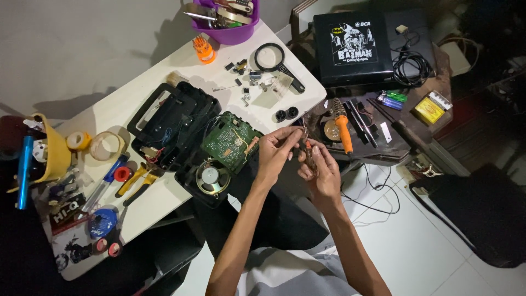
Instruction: Soldering wires and electronic components onto a circuit board inside a portable device housing.
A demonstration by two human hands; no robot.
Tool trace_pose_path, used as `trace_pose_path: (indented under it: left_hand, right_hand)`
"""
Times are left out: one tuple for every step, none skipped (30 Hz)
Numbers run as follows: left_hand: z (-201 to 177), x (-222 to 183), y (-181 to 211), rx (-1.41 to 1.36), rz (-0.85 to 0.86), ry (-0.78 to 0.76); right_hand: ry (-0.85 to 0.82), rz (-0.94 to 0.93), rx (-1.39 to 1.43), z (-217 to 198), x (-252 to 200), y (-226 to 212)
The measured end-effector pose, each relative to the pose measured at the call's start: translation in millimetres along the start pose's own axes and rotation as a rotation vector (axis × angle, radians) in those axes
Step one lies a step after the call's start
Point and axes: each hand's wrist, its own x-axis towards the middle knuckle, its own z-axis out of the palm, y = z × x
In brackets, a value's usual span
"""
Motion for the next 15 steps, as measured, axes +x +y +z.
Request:
trace_pose_path:
  left_hand:
    - [0,-1,0,0.002,0.014,-0.01]
    - [-1,-1,0,0.003,0.027,-0.02]
    - [-2,-1,-4,0.003,0.027,-0.02]
    - [-2,0,-7,-0.007,0.036,-0.023]
    - [-4,0,-10,-0.017,0.045,-0.025]
    - [-5,0,-11,-0.018,0.045,-0.023]
    - [-6,0,-12,-0.016,0.052,-0.028]
    - [-7,-1,-13,-0.014,0.058,-0.034]
    - [-8,-1,-15,-0.014,0.058,-0.033]
    - [-9,-2,-17,-0.011,0.066,-0.037]
    - [-11,-2,-19,-0.008,0.073,-0.043]
    - [-11,-2,-18,-0.007,0.074,-0.043]
    - [-11,-3,-17,-0.01,0.077,-0.043]
    - [-11,-4,-16,-0.013,0.08,-0.043]
    - [-11,-3,-17,-0.013,0.081,-0.043]
  right_hand:
    - [-0.006,-0.008,-0.014,1,-1,0]
    - [-0.012,-0.016,-0.028,1,-1,0]
    - [-0.012,-0.015,-0.029,0,0,1]
    - [-0.013,-0.022,-0.015,-1,0,3]
    - [-0.015,-0.028,0.0,-2,0,4]
    - [-0.016,-0.026,-0.001,-2,0,5]
    - [-0.017,-0.038,-0.019,-1,-1,5]
    - [-0.018,-0.05,-0.037,0,-1,5]
    - [-0.019,-0.049,-0.037,1,-1,5]
    - [-0.019,-0.045,-0.042,1,-2,4]
    - [-0.02,-0.042,-0.047,2,-2,4]
    - [-0.02,-0.042,-0.047,2,-1,4]
    - [-0.022,-0.043,-0.035,2,-1,5]
    - [-0.024,-0.045,-0.023,1,-1,5]
    - [-0.025,-0.045,-0.023,2,-2,4]
